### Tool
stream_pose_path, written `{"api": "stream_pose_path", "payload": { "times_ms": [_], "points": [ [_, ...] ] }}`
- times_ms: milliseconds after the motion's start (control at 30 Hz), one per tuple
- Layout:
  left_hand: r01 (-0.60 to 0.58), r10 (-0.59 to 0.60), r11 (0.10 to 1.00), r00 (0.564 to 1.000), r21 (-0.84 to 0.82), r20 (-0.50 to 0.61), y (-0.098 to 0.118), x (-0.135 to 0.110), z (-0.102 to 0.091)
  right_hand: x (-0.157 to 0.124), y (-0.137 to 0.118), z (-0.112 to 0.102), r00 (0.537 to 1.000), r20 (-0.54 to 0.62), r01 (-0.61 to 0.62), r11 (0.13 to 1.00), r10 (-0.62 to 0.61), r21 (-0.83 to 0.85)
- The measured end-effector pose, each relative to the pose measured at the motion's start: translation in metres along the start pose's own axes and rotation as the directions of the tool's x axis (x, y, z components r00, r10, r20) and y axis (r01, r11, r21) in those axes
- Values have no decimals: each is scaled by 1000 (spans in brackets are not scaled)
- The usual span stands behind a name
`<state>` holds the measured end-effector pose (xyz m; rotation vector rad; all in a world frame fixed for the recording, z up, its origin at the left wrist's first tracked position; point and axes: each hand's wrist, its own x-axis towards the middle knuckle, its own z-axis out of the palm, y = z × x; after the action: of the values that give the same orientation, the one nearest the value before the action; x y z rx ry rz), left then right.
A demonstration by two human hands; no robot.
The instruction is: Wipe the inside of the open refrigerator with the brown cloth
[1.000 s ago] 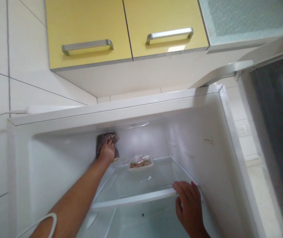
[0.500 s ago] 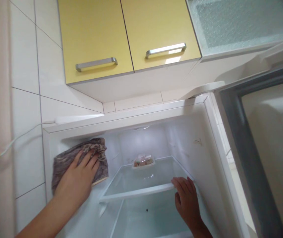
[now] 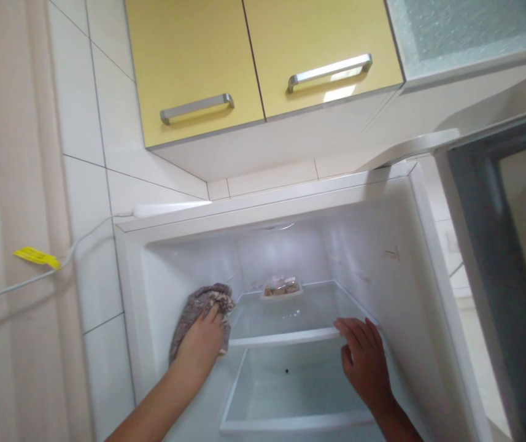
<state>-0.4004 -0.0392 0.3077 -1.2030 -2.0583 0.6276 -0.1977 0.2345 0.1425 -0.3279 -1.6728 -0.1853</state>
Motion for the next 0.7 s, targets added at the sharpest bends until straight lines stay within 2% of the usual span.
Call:
{"api": "stream_pose_path", "payload": {
  "times_ms": [100,367,700],
  "points": [
    [-9,9,1000,1000,-18,15,0,33,8,0,1,0,1000,5,5,1000,-5,-1],
    [22,-20,999,998,-32,55,-3,122,55,-2,3,3,1000,-8,10,1000,-10,-19],
    [-15,16,994,1000,-111,17,-8,194,94,-4,4,14,999,-52,-7,1000,6,-20]
  ]
}}
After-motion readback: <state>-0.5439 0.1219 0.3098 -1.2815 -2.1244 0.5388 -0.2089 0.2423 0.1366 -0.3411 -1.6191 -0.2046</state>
